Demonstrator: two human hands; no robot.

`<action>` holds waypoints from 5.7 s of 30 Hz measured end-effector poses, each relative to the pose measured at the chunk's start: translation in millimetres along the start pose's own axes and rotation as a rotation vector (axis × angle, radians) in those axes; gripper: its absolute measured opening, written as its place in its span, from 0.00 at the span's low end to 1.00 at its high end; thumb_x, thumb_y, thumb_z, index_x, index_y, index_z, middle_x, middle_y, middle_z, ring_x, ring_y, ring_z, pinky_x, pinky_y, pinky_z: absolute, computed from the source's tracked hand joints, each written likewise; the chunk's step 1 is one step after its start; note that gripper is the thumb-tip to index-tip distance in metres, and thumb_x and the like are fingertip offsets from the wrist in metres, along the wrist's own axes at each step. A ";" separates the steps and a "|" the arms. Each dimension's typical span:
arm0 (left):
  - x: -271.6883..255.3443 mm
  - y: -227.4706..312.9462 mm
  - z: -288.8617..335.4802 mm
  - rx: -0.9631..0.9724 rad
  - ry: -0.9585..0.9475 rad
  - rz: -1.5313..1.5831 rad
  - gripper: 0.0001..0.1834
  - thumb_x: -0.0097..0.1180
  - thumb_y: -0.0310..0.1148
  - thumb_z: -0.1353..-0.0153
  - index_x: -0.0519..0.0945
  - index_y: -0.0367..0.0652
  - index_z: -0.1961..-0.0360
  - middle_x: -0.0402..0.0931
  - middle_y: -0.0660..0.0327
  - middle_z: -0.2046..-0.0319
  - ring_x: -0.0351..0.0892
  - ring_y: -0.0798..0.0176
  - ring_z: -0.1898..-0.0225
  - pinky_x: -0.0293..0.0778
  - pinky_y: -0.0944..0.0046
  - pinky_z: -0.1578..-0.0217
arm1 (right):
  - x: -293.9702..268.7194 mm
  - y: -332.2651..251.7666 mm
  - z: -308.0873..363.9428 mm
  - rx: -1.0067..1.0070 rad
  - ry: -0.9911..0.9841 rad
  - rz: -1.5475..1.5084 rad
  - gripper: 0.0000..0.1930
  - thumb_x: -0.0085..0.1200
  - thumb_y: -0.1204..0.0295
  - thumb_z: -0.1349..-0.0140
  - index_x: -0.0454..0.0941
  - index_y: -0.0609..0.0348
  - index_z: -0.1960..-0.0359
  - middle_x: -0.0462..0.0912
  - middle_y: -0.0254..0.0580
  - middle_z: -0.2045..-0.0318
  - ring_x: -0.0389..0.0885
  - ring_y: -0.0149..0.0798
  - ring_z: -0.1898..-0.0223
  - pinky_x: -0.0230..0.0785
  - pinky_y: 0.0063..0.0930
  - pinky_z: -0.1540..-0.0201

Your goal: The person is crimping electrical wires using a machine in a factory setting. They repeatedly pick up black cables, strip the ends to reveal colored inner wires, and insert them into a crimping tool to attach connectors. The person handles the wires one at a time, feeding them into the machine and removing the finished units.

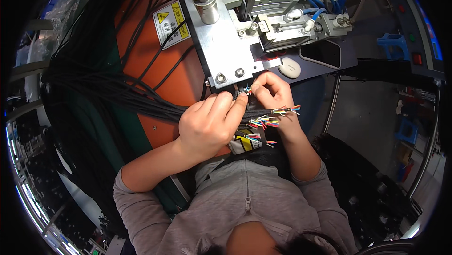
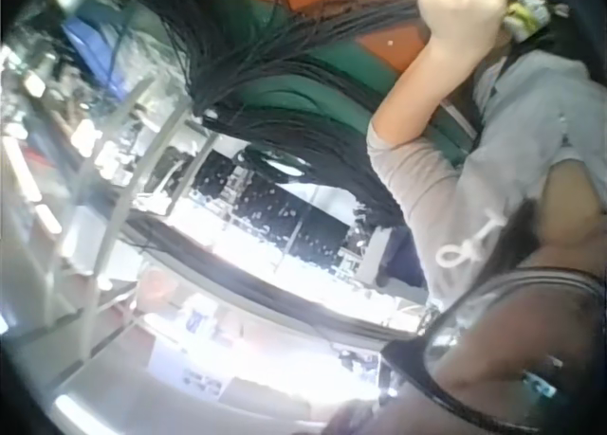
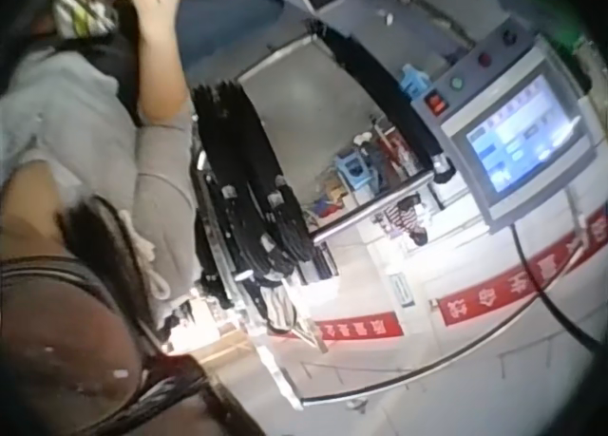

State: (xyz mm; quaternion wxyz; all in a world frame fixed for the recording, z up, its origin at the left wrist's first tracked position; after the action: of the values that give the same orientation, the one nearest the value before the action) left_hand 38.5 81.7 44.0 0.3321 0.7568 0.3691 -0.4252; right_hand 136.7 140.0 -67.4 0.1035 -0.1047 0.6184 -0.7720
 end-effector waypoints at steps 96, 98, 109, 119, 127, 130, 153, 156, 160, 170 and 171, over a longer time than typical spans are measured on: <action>-12.3 6.4 3.5 0.105 0.084 0.050 0.19 0.55 0.27 0.57 0.80 0.35 0.60 0.67 0.65 0.78 0.67 0.70 0.79 0.60 0.73 0.84 | -0.5 -41.1 7.1 -0.073 -0.249 -0.006 0.07 0.60 0.74 0.44 0.78 0.66 0.72 0.77 0.33 0.76 0.73 0.23 0.72 0.63 0.19 0.70; -11.8 8.4 3.2 0.118 0.087 0.046 0.19 0.54 0.27 0.57 0.80 0.36 0.59 0.67 0.66 0.78 0.67 0.71 0.79 0.59 0.73 0.84 | -3.0 -44.5 6.5 -0.132 -0.218 0.022 0.06 0.60 0.75 0.44 0.79 0.67 0.71 0.78 0.35 0.76 0.74 0.25 0.72 0.64 0.21 0.70; 4.8 7.2 -2.8 0.013 -0.101 -0.039 0.22 0.57 0.27 0.58 0.81 0.40 0.57 0.59 0.66 0.78 0.64 0.70 0.79 0.61 0.70 0.84 | 9.3 -76.1 15.6 -0.575 0.043 0.606 0.03 0.58 0.80 0.52 0.76 0.64 0.78 0.76 0.43 0.78 0.72 0.43 0.74 0.65 0.33 0.70; 4.3 4.6 -1.2 -0.019 -0.072 -0.076 0.20 0.56 0.21 0.55 0.82 0.46 0.57 0.59 0.66 0.78 0.65 0.72 0.80 0.62 0.71 0.84 | 4.1 -63.7 13.7 -0.575 0.117 0.481 0.04 0.57 0.81 0.52 0.73 0.64 0.78 0.74 0.42 0.79 0.71 0.41 0.75 0.64 0.31 0.71; 3.7 3.7 -3.5 -0.004 -0.054 -0.060 0.20 0.56 0.22 0.55 0.83 0.46 0.58 0.61 0.66 0.78 0.66 0.71 0.80 0.62 0.71 0.84 | 3.2 -69.6 22.2 -0.739 0.136 0.524 0.05 0.58 0.81 0.56 0.76 0.61 0.77 0.75 0.40 0.77 0.71 0.41 0.74 0.65 0.30 0.70; 2.9 3.3 -3.9 -0.007 -0.053 -0.058 0.20 0.57 0.22 0.56 0.83 0.47 0.58 0.61 0.66 0.78 0.66 0.71 0.80 0.62 0.70 0.83 | 4.3 -73.5 24.3 -0.789 0.130 0.552 0.06 0.59 0.81 0.58 0.78 0.60 0.76 0.76 0.39 0.77 0.72 0.40 0.73 0.65 0.30 0.69; -6.2 0.5 1.1 0.078 0.083 0.018 0.14 0.58 0.25 0.57 0.81 0.37 0.65 0.73 0.65 0.76 0.72 0.71 0.78 0.63 0.74 0.83 | -2.2 -53.0 12.5 -0.494 0.181 0.403 0.04 0.58 0.77 0.49 0.74 0.62 0.74 0.76 0.42 0.75 0.74 0.41 0.71 0.66 0.30 0.66; -7.2 -0.2 -0.5 0.051 0.074 0.029 0.15 0.59 0.25 0.60 0.82 0.37 0.66 0.74 0.63 0.76 0.73 0.68 0.78 0.66 0.71 0.82 | -4.1 -21.4 4.9 -0.171 0.119 0.244 0.04 0.57 0.77 0.47 0.75 0.64 0.73 0.78 0.42 0.75 0.75 0.39 0.71 0.66 0.29 0.67; -3.3 -1.3 -2.0 0.023 -0.004 0.040 0.16 0.58 0.26 0.60 0.82 0.39 0.65 0.74 0.63 0.75 0.74 0.67 0.77 0.68 0.70 0.81 | -2.7 -17.6 2.9 -0.153 0.083 0.215 0.05 0.57 0.76 0.46 0.76 0.66 0.72 0.78 0.44 0.76 0.75 0.41 0.73 0.67 0.29 0.68; -1.7 -7.8 -1.6 -0.050 -0.034 0.042 0.16 0.58 0.27 0.57 0.82 0.43 0.63 0.73 0.66 0.73 0.74 0.68 0.74 0.69 0.68 0.77 | 6.1 -77.4 24.3 -0.735 0.140 0.523 0.06 0.60 0.83 0.56 0.77 0.63 0.74 0.80 0.42 0.73 0.77 0.41 0.70 0.68 0.30 0.66; -1.0 -7.5 -0.8 -0.052 -0.055 0.032 0.16 0.58 0.27 0.57 0.82 0.43 0.62 0.73 0.66 0.73 0.74 0.68 0.74 0.69 0.68 0.77 | 4.6 -74.1 22.5 -0.679 0.148 0.492 0.06 0.59 0.83 0.55 0.76 0.64 0.75 0.80 0.42 0.75 0.77 0.41 0.71 0.68 0.30 0.66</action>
State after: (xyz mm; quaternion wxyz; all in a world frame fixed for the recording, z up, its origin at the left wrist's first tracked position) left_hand 32.1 85.8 43.8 0.3683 0.7418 0.3584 -0.4309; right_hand 136.6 133.5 10.0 0.1996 0.0732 0.8498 -0.4823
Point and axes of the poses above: each hand's wrist, its own z-axis away from the middle knuckle, its own x-axis out of the palm, y = z × x, the point moved 10 cm from there along -z, towards the middle knuckle
